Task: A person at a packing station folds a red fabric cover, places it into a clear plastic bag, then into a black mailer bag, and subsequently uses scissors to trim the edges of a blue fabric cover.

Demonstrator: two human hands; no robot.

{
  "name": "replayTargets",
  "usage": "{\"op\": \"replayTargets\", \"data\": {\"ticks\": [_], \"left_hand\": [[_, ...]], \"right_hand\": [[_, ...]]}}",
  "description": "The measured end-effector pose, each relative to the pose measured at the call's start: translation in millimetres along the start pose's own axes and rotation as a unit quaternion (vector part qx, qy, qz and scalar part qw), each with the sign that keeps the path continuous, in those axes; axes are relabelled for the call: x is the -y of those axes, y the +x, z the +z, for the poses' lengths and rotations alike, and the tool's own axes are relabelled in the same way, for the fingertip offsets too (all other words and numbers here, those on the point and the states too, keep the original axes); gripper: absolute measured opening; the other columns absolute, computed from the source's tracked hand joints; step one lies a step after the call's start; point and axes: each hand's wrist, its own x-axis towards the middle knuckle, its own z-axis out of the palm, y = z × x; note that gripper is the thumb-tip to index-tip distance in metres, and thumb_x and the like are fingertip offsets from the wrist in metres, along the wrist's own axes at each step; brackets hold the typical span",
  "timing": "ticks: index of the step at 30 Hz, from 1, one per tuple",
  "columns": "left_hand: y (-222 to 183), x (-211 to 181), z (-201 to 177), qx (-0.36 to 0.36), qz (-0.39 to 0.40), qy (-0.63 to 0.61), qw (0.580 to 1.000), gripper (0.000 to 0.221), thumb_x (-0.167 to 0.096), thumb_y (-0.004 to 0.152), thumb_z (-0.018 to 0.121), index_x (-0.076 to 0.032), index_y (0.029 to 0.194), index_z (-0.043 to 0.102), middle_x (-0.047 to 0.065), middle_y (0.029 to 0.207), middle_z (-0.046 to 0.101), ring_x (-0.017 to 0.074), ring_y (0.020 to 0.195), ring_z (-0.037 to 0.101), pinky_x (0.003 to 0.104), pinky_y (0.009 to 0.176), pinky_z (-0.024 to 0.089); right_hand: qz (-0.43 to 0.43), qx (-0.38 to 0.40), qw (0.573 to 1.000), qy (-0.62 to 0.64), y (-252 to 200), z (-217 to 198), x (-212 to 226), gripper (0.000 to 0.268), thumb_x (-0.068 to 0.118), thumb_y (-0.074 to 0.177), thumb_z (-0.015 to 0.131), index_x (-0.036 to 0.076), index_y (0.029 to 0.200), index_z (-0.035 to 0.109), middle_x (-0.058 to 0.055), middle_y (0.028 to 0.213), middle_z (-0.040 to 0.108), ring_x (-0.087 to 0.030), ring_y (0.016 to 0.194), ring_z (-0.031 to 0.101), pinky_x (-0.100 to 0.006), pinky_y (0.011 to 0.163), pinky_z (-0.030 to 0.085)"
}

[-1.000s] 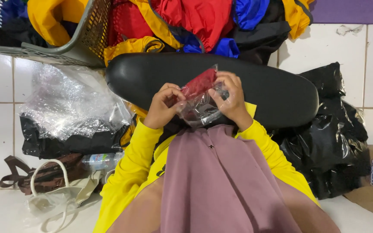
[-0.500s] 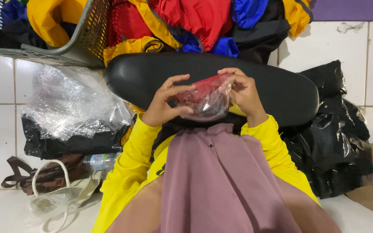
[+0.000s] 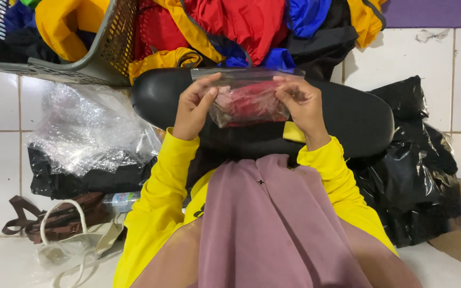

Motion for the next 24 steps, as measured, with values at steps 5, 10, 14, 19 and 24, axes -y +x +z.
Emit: {"op": "replayTargets", "data": {"ticks": [5, 10, 14, 19, 24], "left_hand": [[14.4, 35.7, -26.7, 0.049, 0.123, 0.095, 0.987, 0.017, 0.006, 0.097, 0.068, 0.0, 0.11, 0.078, 0.016, 0.103, 0.078, 0.0337, 0.111, 0.072, 0.045, 0.103, 0.052], [-4.8, 41.9, -47.7, 0.116, 0.148, 0.181, 0.965, 0.018, -0.001, 0.094, 0.074, -0.005, 0.11, 0.08, 0.011, 0.096, 0.079, 0.0355, 0.115, 0.071, 0.051, 0.109, 0.047], [-36.8, 56.4, -55.7, 0.138, 0.077, 0.152, 0.976, 0.013, -0.008, 0.094, 0.076, -0.008, 0.107, 0.081, 0.01, 0.101, 0.08, 0.0324, 0.111, 0.073, 0.05, 0.106, 0.049], [-63.6, 50.6, -54.2, 0.142, 0.059, 0.132, 0.979, 0.014, -0.01, 0.094, 0.076, -0.009, 0.107, 0.081, 0.013, 0.106, 0.079, 0.032, 0.114, 0.071, 0.05, 0.107, 0.048], [-78.3, 60.2, -55.5, 0.089, 0.054, 0.213, 0.971, 0.012, -0.007, 0.099, 0.068, -0.006, 0.098, 0.08, 0.006, 0.093, 0.081, 0.0289, 0.102, 0.076, 0.048, 0.107, 0.048]], "right_hand": [[-0.11, 0.027, 0.994, -0.014, 4.6, -4.2, -15.5, 0.007, 0.003, 0.094, 0.079, 0.0, 0.093, 0.073, -0.019, 0.108, 0.073, -0.036, 0.112, 0.07, -0.045, 0.098, 0.052], [-0.125, 0.084, 0.985, -0.082, -19.8, -9.3, -34.4, 0.017, 0.02, 0.099, 0.075, 0.007, 0.089, 0.074, -0.015, 0.114, 0.077, -0.041, 0.122, 0.066, -0.052, 0.104, 0.047], [-0.065, 0.129, 0.98, -0.135, -48.9, -15.0, -39.3, 0.01, 0.022, 0.091, 0.081, 0.013, 0.09, 0.077, -0.008, 0.115, 0.078, -0.035, 0.115, 0.068, -0.047, 0.102, 0.048], [-0.033, 0.166, 0.977, -0.128, -70.9, -18.4, -12.2, 0.014, 0.026, 0.097, 0.075, 0.013, 0.092, 0.079, -0.008, 0.114, 0.078, -0.032, 0.113, 0.068, -0.045, 0.101, 0.049], [0.019, 0.108, 0.983, -0.147, -85.4, -4.8, -19.6, 0.016, 0.014, 0.103, 0.067, 0.009, 0.093, 0.078, -0.007, 0.093, 0.078, -0.028, 0.099, 0.073, -0.037, 0.089, 0.057]]}}
